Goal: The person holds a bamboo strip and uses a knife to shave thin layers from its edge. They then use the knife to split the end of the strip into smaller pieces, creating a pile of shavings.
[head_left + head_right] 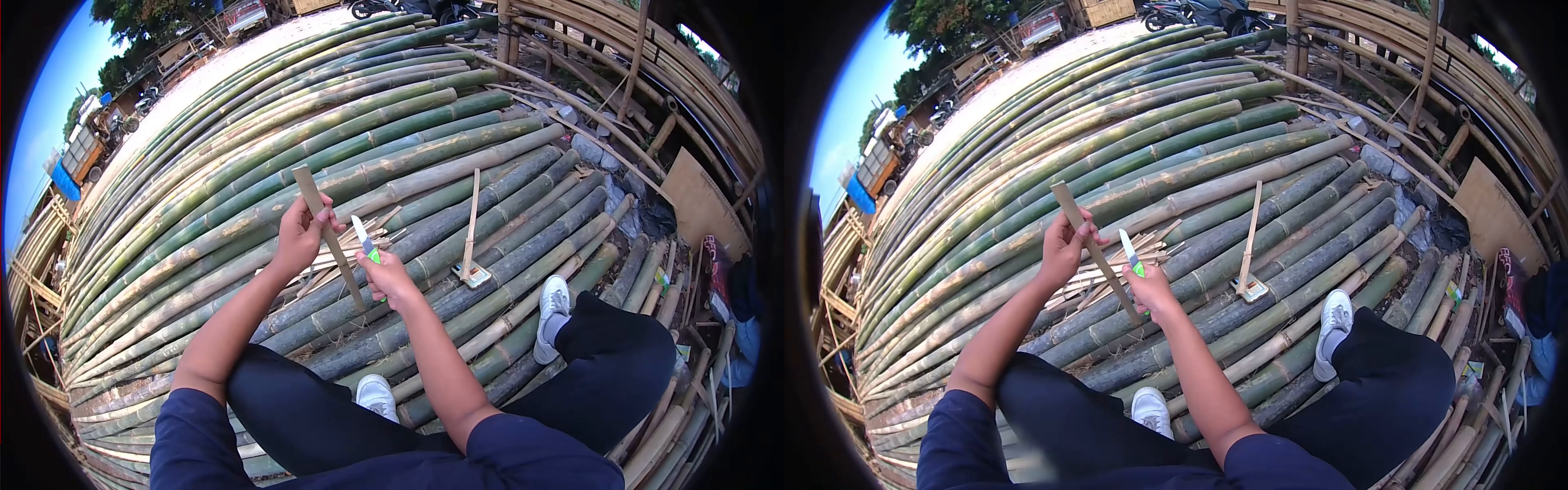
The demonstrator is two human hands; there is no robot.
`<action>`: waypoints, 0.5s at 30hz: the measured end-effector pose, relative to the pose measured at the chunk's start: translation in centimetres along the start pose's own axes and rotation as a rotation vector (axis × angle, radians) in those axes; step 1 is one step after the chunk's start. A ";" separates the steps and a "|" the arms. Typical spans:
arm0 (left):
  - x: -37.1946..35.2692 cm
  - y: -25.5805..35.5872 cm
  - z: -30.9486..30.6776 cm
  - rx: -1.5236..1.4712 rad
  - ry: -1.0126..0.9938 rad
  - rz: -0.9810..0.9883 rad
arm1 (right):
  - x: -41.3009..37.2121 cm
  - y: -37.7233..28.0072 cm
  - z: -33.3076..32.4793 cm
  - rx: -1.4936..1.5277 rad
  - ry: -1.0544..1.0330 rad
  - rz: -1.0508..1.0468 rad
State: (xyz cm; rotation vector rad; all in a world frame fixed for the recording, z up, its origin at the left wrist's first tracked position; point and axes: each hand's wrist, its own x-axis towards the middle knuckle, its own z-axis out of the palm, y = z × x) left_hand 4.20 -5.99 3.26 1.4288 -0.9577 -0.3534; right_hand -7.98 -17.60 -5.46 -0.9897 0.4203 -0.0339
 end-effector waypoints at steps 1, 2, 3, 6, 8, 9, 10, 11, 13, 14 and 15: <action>0.1 0.4 0.2 -0.022 0.023 0.013 | 0.2 0.2 -0.1 -0.010 0.003 0.003; 0.1 0.5 0.4 -0.029 0.014 0.010 | 0.2 0.3 0.1 -0.006 0.015 0.002; 0.1 0.6 0.4 -0.026 0.008 0.013 | 0.0 0.3 0.3 -0.043 0.012 -0.007; 0.0 -0.5 0.4 -0.038 -0.013 0.019 | -0.4 0.2 1.1 -0.133 0.022 -0.045; -0.2 -1.3 0.5 -0.045 -0.050 -0.016 | 0.0 0.9 1.5 -0.246 0.000 -0.113; -0.3 -1.5 0.6 -0.039 -0.057 -0.021 | 0.4 1.5 1.4 -0.276 -0.002 -0.125; -0.3 -1.5 0.7 -0.044 -0.064 -0.011 | 0.5 1.8 1.5 -0.280 0.006 -0.135; -0.3 -1.3 0.7 -0.043 -0.086 -0.012 | 0.7 2.1 1.7 -0.268 0.018 -0.144; -0.2 -0.4 1.0 -0.062 -0.111 -0.008 | 0.3 1.7 2.0 -0.267 0.056 -0.171; -0.1 -0.1 1.0 -0.064 -0.115 -0.004 | 0.6 2.0 1.9 -0.268 0.060 -0.176; 0.0 0.2 0.9 -0.062 -0.111 0.012 | 1.0 2.3 2.0 -0.276 0.082 -0.297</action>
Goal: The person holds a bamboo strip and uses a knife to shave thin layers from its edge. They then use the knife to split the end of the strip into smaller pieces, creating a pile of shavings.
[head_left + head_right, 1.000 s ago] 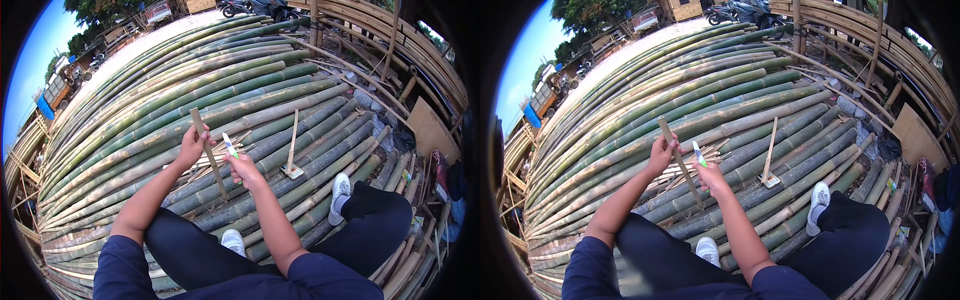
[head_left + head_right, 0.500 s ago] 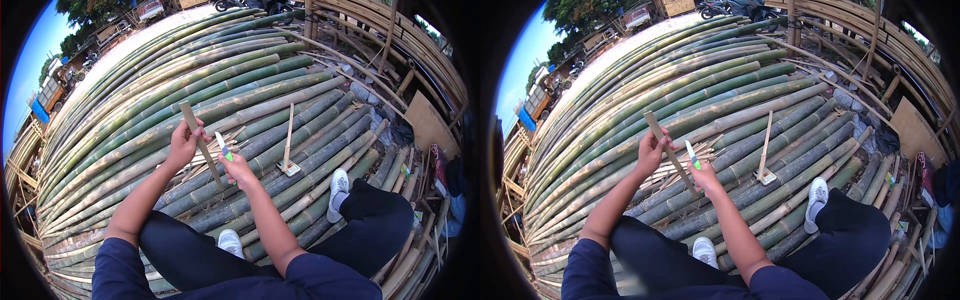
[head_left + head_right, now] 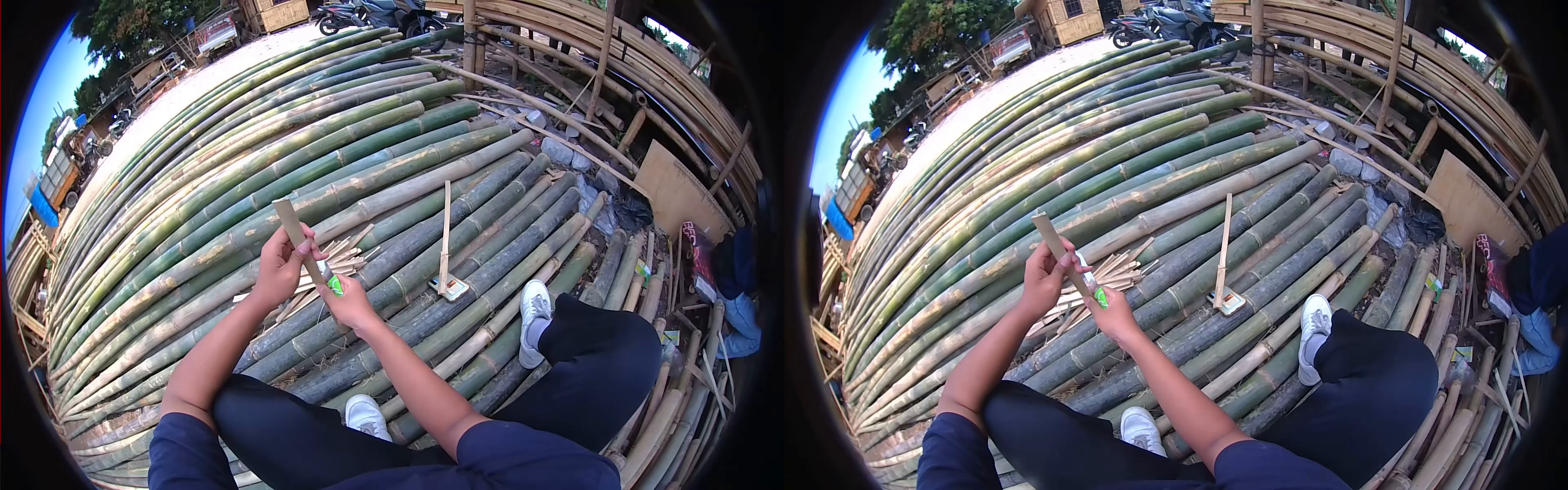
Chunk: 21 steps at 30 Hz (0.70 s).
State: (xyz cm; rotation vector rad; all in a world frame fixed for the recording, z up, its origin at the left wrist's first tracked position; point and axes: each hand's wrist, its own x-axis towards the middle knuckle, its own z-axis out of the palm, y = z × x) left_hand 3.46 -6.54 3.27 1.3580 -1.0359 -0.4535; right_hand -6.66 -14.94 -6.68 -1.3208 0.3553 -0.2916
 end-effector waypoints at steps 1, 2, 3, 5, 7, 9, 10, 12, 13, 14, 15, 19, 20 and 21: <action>0.1 0.3 -0.1 0.004 0.005 0.016 | 0.3 0.3 0.2 -0.008 0.036 -0.117; 0.2 0.5 -0.2 0.003 0.023 0.019 | 0.6 0.7 0.5 -0.009 0.073 -0.164; 0.2 0.8 -0.2 0.003 0.024 0.020 | 0.7 0.8 0.5 -0.010 0.072 -0.164; 0.2 1.4 0.0 0.020 0.089 0.035 | 0.7 1.0 0.5 -0.052 0.066 -0.153; 0.2 2.1 0.7 0.085 0.162 0.052 | 0.5 0.9 0.5 -0.083 0.052 -0.126; 0.2 2.9 1.1 0.153 0.233 0.066 | 0.1 0.7 0.6 -0.110 0.037 -0.096; 0.1 3.3 1.1 0.119 0.282 0.001 | -0.1 0.5 0.7 -0.151 0.028 -0.122; 0.2 3.1 0.9 -0.032 0.328 0.007 | -0.1 0.6 0.7 -0.165 -0.024 -0.130; 0.0 3.6 0.4 -0.065 0.275 -0.008 | -0.1 0.3 0.7 -0.101 -0.047 -0.118; 0.4 3.7 0.3 -0.077 0.253 0.044 | -0.4 -0.4 0.3 -0.028 -0.062 -0.077; 0.6 3.6 0.3 -0.090 0.228 0.096 | 0.1 0.0 -0.2 -0.015 -0.058 -0.088; -0.2 3.8 -1.1 -0.177 0.156 0.085 | 1.1 -0.6 -3.0 -0.058 0.076 -0.080; -0.4 3.7 -1.4 -0.169 0.127 0.113 | 1.1 -0.7 -3.6 -0.068 0.116 -0.059; -0.5 3.6 -1.7 -0.163 0.094 0.146 | 1.4 -0.5 -4.1 -0.064 0.151 -0.061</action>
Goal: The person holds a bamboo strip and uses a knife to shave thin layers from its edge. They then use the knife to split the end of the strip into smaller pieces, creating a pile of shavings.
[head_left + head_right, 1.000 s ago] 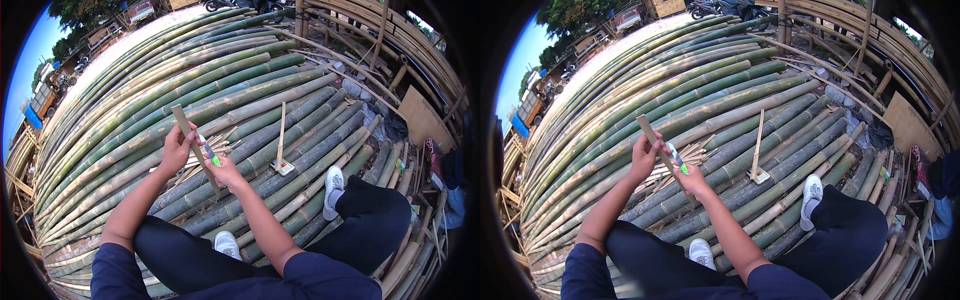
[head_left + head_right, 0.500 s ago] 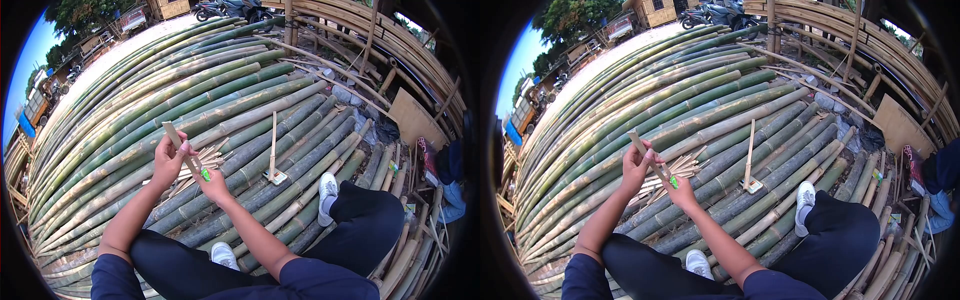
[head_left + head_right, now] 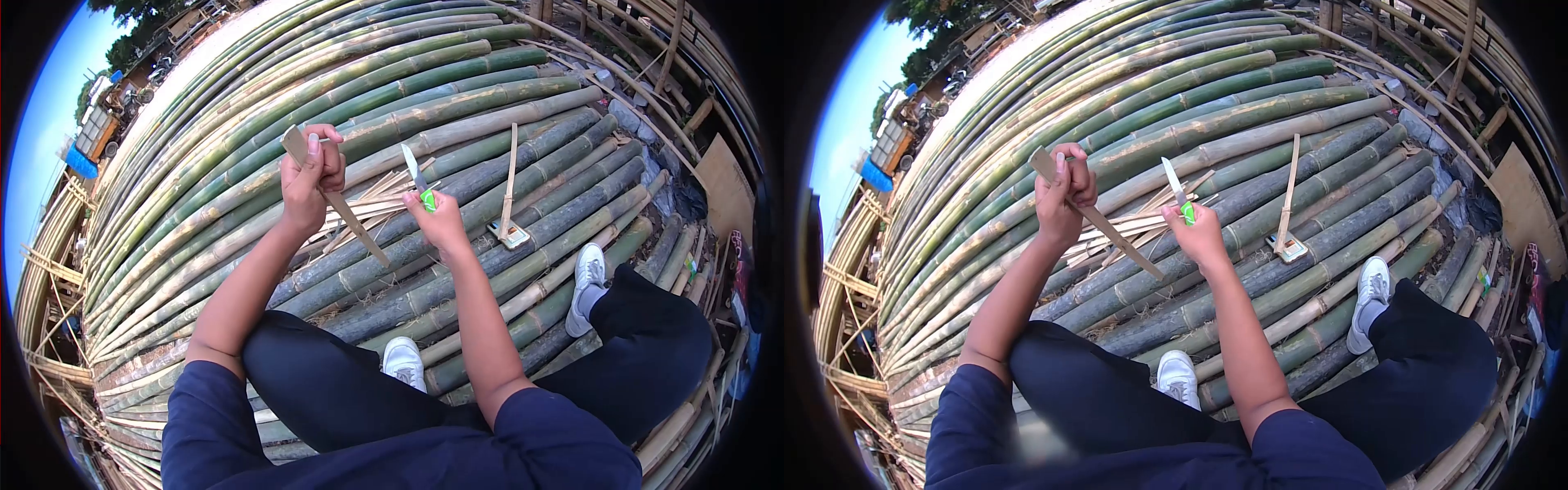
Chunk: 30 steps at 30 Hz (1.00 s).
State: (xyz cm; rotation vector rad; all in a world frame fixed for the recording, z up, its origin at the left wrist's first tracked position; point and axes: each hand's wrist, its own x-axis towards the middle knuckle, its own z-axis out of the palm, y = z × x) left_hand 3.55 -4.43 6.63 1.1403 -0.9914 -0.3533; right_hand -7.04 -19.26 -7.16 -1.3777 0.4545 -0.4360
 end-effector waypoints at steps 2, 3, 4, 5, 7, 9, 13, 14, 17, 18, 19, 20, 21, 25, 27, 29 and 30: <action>-0.1 0.0 -0.1 -0.001 0.012 0.008 | -0.2 -1.1 -1.0 0.025 0.006 0.102; -0.1 -0.1 -0.4 -0.041 -0.001 0.031 | -0.2 -1.2 -1.1 0.029 0.005 0.109; 0.0 -0.2 -0.7 -0.082 -0.015 0.055 | -0.2 -1.2 -1.2 0.033 0.019 0.118; 0.1 -0.3 -0.8 -0.105 -0.009 0.067 | -0.2 -1.2 -1.2 0.036 0.034 0.126; 0.3 -0.4 -0.9 -0.114 -0.014 0.085 | -0.3 -1.1 -1.2 0.044 0.020 0.133; 0.3 -0.5 -0.8 -0.109 -0.007 0.102 | -0.4 -0.9 -1.0 0.051 0.005 0.138; 0.3 -1.0 -0.8 -0.054 -0.003 0.097 | -0.6 -0.4 -0.3 0.039 -0.051 0.165; 0.3 -1.0 -0.9 -0.054 -0.010 0.108 | -0.6 -0.2 -0.1 0.029 -0.087 0.182; 0.4 -1.1 -0.9 -0.066 -0.028 0.117 | -0.7 1.6 1.6 0.011 -0.104 0.071; 0.5 -1.2 -0.9 -0.079 -0.037 0.116 | -1.0 1.3 2.0 0.011 -0.103 0.069; 0.5 -1.3 -0.8 -0.079 -0.038 0.118 | -1.5 1.0 2.5 -0.021 -0.142 0.046; 0.4 -1.6 -0.7 -0.072 -0.044 0.108 | -2.0 0.7 3.0 -0.054 -0.181 0.023; 0.3 -1.7 -0.5 -0.064 -0.050 0.099 | -2.0 1.1 3.8 0.015 -0.179 0.003; -0.1 -2.1 0.9 0.073 0.026 -0.087 | -1.5 1.8 4.3 0.051 -0.104 0.020; -0.1 -2.7 0.7 0.054 0.072 -0.125 | -1.3 1.5 3.5 0.006 -0.105 0.118; -0.1 -3.4 0.6 0.010 0.187 -0.199 | -1.2 1.3 2.6 -0.051 -0.143 0.298; 0.0 -3.6 0.2 0.011 0.184 -0.200 | -1.3 0.9 2.4 -0.050 -0.141 0.297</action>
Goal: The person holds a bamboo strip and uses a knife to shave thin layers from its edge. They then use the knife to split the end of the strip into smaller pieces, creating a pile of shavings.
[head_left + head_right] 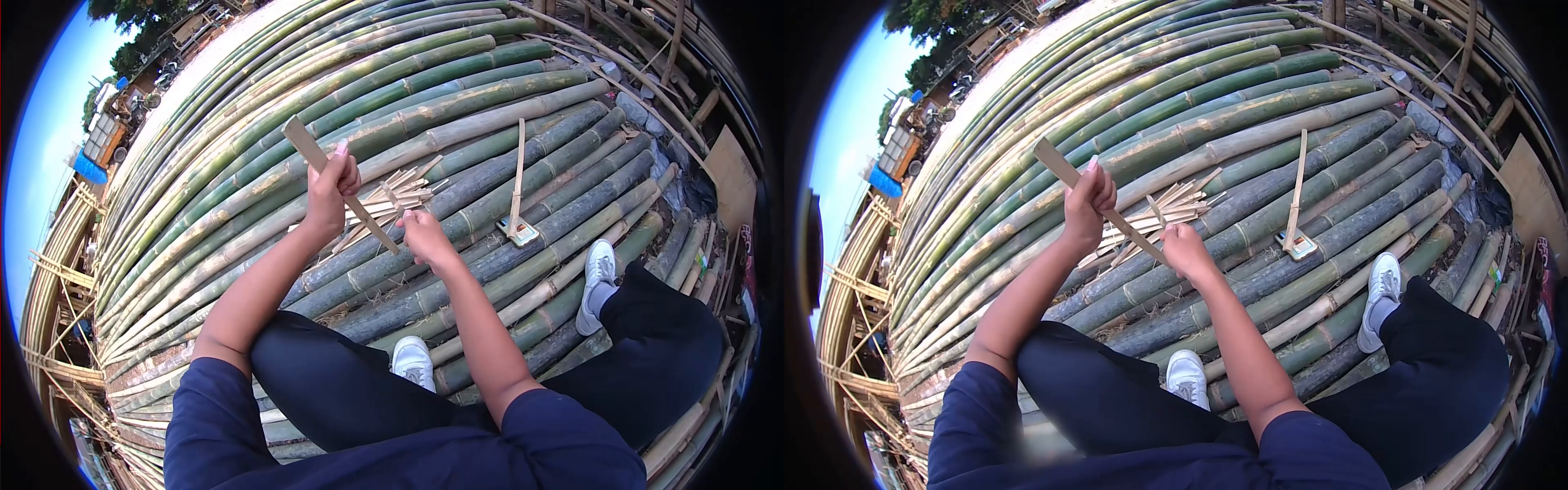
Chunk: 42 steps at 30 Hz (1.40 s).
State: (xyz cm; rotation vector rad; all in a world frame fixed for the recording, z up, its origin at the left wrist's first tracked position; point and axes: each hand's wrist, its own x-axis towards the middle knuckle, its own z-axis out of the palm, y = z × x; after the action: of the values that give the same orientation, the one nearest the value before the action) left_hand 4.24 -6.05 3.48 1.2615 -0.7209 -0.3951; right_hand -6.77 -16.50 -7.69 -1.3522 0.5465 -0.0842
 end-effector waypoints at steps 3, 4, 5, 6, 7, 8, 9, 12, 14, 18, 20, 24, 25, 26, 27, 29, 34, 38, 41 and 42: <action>0.6 0.0 -0.8 -0.081 0.180 -0.119 | -1.2 -1.3 -0.3 -0.178 -0.019 -0.034; 0.6 -0.1 -1.0 -0.082 0.182 -0.123 | -1.8 -2.0 -0.1 -0.244 -0.023 -0.124; 0.6 -0.1 -1.2 -0.094 0.178 -0.122 | -2.1 -2.4 0.1 -0.312 -0.024 -0.217; 0.9 -0.1 -1.2 -0.110 0.171 -0.118 | -2.0 -2.4 0.5 -0.317 -0.019 -0.218; 0.9 -0.7 -1.3 -0.133 0.150 -0.084 | -2.1 -2.1 1.0 -0.385 -0.045 -0.251; 0.9 -1.0 -1.3 -0.147 0.138 -0.071 | -2.0 -2.0 1.4 -0.459 -0.064 -0.289; 0.7 -1.1 -1.2 -0.143 0.103 -0.060 | -1.2 -0.7 2.2 -0.485 -0.035 -0.287; 1.0 -1.2 -2.0 -0.156 0.064 -0.044 | 0.2 0.6 2.7 -0.504 -0.025 -0.265; 1.2 -1.6 -2.6 -0.197 0.018 -0.057 | -1.2 -2.0 1.9 -0.627 -0.040 -0.309; 0.8 -1.3 -1.4 -0.237 -0.021 -0.057 | -2.2 -3.2 3.0 -0.524 0.007 -0.429; 0.4 -1.0 -1.0 -0.170 -0.025 -0.056 | 1.6 1.7 3.9 -0.662 -0.005 -0.293; 0.5 -1.2 -1.3 -0.215 -0.011 -0.064 | -2.0 -3.7 1.1 -0.537 -0.091 -0.199; 0.4 -1.0 -1.1 -0.217 -0.005 -0.066 | -1.1 -2.3 1.3 -0.520 0.015 -0.350; 0.4 -1.0 -0.9 -0.214 -0.005 -0.063 | -1.1 -2.2 1.8 -0.519 0.014 -0.354; 0.3 -1.1 -0.8 -0.207 -0.007 -0.051 | -1.2 -2.1 2.4 -0.502 -0.031 -0.277; 0.2 -1.3 -0.5 -0.188 -0.004 -0.029 | -1.3 -2.2 2.8 -0.493 -0.073 -0.198; 0.9 -1.3 -1.1 -0.180 0.039 -0.016 | -0.9 -3.6 1.6 -0.537 -0.147 -0.024; 0.3 -1.4 -1.0 -0.207 0.057 -0.022 | -0.4 -1.7 3.1 -0.430 -0.195 -0.019; 0.7 -1.2 -0.5 -0.209 0.059 -0.021 | 2.0 2.2 3.5 -0.602 -0.079 -0.043; 0.7 -1.0 -0.8 -0.206 0.067 -0.022 | 0.4 -0.6 2.4 -0.591 -0.088 -0.045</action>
State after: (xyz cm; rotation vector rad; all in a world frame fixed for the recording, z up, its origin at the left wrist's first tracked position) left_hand 5.40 -6.19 2.62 1.0839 -0.5939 -0.4323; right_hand -5.32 -14.64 -7.00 -1.9338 0.4844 0.1098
